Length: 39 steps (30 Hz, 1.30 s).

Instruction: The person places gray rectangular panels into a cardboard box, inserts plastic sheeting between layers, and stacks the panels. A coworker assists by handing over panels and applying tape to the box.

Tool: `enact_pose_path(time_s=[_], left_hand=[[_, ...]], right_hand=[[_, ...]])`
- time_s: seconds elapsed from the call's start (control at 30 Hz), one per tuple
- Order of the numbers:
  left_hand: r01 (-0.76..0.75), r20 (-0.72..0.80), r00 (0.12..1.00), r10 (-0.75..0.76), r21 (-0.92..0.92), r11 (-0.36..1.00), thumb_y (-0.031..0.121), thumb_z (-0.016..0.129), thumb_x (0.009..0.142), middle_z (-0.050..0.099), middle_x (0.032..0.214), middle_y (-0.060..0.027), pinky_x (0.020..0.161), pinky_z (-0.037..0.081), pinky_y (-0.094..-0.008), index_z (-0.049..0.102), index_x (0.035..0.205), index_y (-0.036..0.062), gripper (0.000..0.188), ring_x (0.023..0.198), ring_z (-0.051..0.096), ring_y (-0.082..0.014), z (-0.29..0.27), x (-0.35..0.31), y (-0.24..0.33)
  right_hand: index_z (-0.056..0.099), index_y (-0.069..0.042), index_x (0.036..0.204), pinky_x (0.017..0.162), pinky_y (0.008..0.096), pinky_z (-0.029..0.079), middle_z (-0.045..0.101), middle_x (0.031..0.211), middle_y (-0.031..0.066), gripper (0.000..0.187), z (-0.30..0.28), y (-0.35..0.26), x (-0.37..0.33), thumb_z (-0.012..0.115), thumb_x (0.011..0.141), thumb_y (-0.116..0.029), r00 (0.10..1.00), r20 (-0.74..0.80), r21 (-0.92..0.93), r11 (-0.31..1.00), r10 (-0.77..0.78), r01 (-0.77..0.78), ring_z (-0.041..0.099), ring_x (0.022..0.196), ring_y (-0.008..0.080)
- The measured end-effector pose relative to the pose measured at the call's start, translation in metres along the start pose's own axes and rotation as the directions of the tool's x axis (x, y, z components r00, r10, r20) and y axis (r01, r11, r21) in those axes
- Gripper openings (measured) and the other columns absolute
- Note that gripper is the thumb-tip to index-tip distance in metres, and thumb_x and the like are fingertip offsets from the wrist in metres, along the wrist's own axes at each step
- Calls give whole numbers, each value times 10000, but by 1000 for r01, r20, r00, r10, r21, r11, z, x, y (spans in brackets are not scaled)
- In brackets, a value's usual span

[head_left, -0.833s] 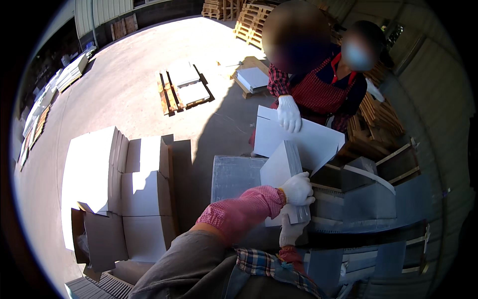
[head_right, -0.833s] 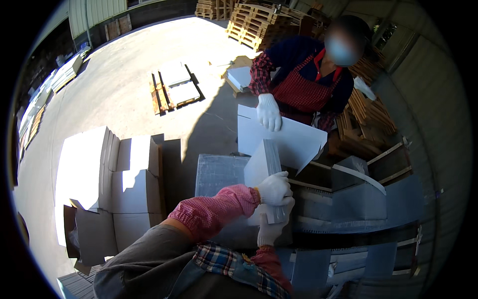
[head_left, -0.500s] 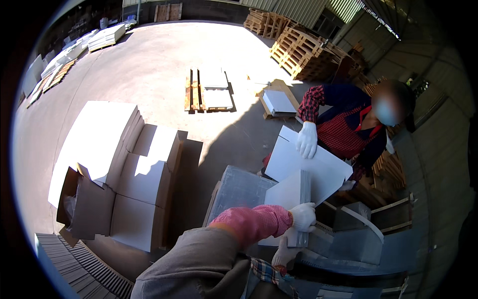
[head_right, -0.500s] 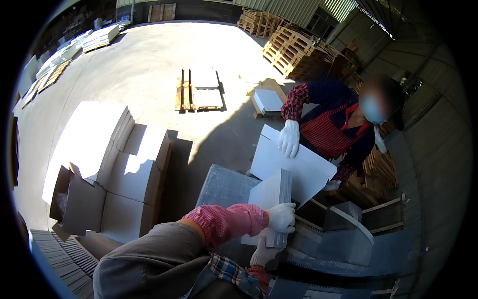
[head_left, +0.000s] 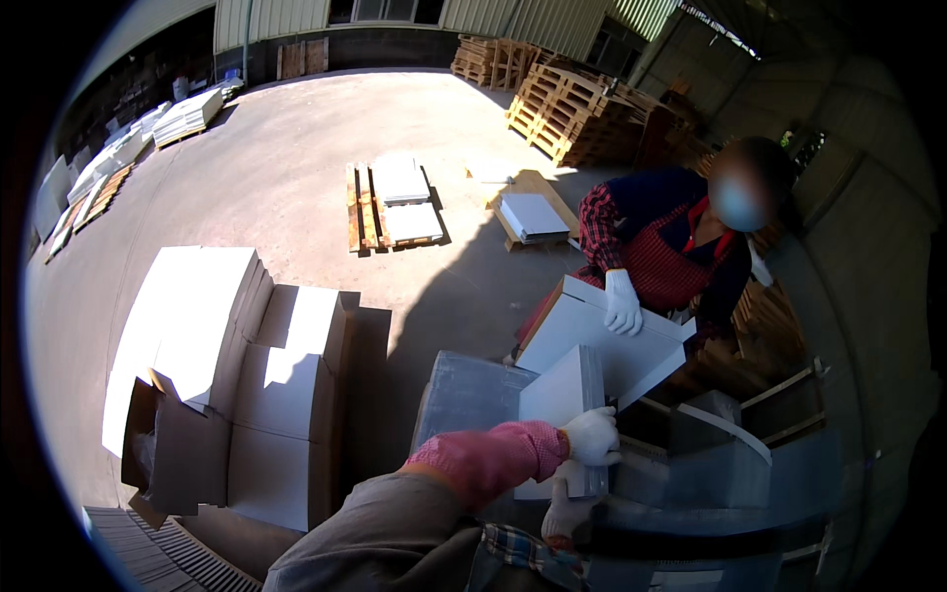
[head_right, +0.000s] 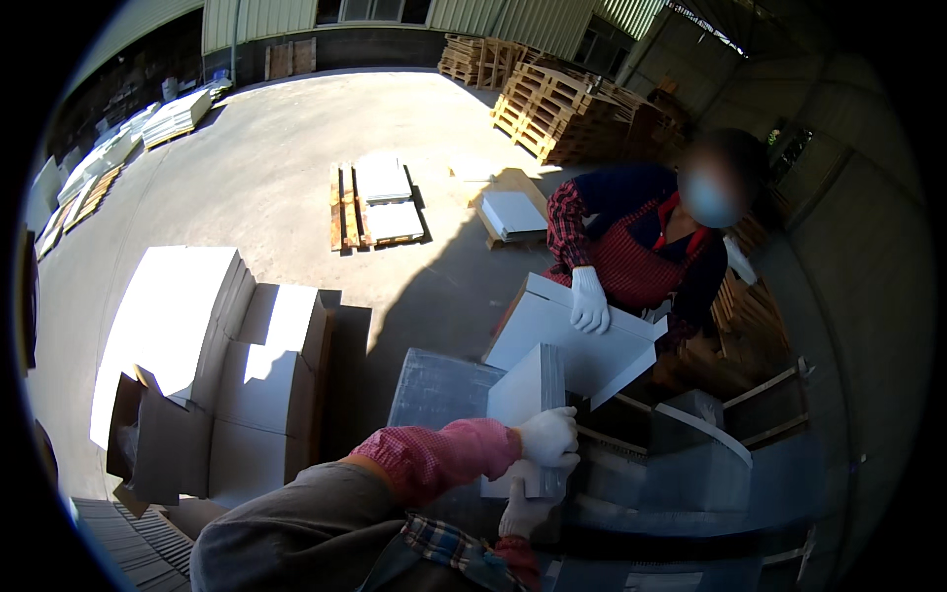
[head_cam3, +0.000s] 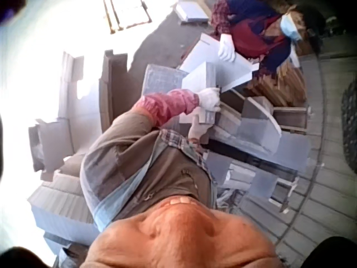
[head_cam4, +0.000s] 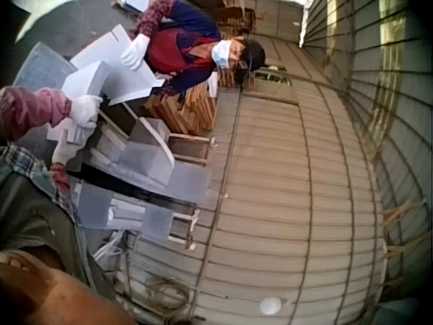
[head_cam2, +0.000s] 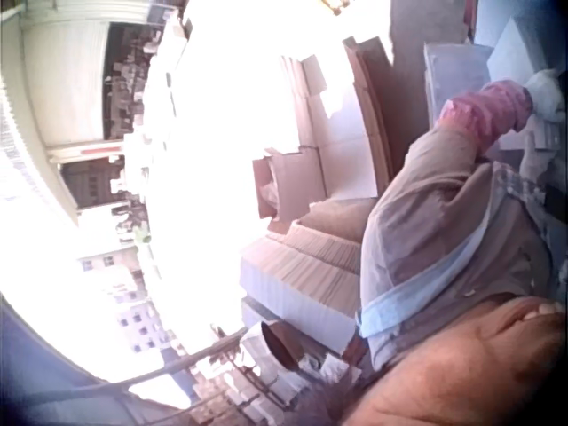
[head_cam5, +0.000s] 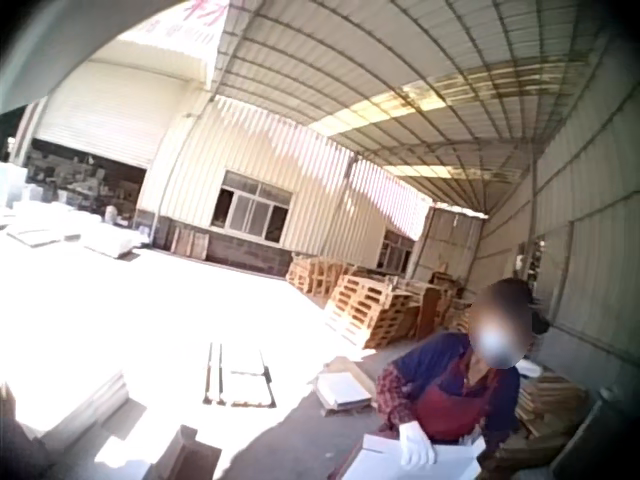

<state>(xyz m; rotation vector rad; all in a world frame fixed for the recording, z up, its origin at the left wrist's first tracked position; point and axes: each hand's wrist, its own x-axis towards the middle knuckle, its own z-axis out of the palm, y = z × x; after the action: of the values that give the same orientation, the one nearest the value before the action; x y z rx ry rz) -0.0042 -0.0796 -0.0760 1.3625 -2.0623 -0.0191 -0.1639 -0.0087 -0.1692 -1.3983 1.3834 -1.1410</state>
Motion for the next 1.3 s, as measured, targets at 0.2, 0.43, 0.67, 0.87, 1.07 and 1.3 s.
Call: enact_pose_path(time_s=[0.2, 0.43, 0.67, 0.87, 1.07, 1.3], left_hand=[[-19, 19, 1000, 18, 8, 1000, 386, 605, 886, 706, 729, -124, 1045, 428, -408, 756, 698, 65, 401, 814, 649, -309, -7, 2, 2], [-13, -9, 1000, 13, 18, 1000, 381, 598, 897, 710, 738, -123, 1043, 429, -420, 754, 701, 60, 407, 818, 653, -306, 0, -5, -4], [-66, -30, 997, 65, -8, 998, 380, 604, 902, 710, 733, -111, 1008, 444, -408, 757, 690, 83, 395, 800, 651, -291, 8, 4, -6], [-120, -16, 993, 119, -9, 993, 285, 668, 856, 706, 715, -97, 911, 469, -403, 743, 660, 83, 292, 757, 622, -291, 0, 9, -2], [-173, -33, 984, 173, 19, 985, 271, 645, 877, 702, 706, -59, 871, 464, -397, 745, 679, 112, 273, 726, 616, -270, -2, 9, -5], [-174, 5, 985, 174, 37, 984, 304, 629, 866, 715, 721, -71, 903, 461, -391, 784, 734, 175, 241, 731, 629, -265, -4, 12, -2]], right_hand=[[304, -31, 1550, 1107, 413, 468, 493, 1459, 152, 956, 3, 14, 2, 824, 750, 27, 998, 60, 233, 973, -15, 1, 542, 1299, 269], [295, -36, 1554, 1121, 404, 446, 488, 1459, 147, 957, 5, 5, -4, 824, 759, 32, 997, 75, 217, 975, 20, -36, 520, 1318, 259], [348, -17, 1511, 1075, 390, 472, 519, 1443, 162, 915, -6, 32, 10, 867, 762, -85, 994, 71, 100, 992, -86, 79, 547, 1291, 260], [424, 27, 1427, 927, 365, 542, 651, 1236, 145, 839, -8, 5, 3, 886, 771, -216, 998, 19, -45, 997, -60, 61, 657, 1085, 228], [425, 29, 1421, 832, 356, 580, 655, 1222, 135, 800, -8, -14, -2, 867, 782, -159, 989, 121, 75, 993, 82, -92, 671, 1009, 195], [392, -16, 1472, 823, 348, 585, 657, 1231, 144, 885, -3, 15, 9, 876, 749, -178, 998, 27, -28, 997, -65, 66, 675, 1010, 210]])
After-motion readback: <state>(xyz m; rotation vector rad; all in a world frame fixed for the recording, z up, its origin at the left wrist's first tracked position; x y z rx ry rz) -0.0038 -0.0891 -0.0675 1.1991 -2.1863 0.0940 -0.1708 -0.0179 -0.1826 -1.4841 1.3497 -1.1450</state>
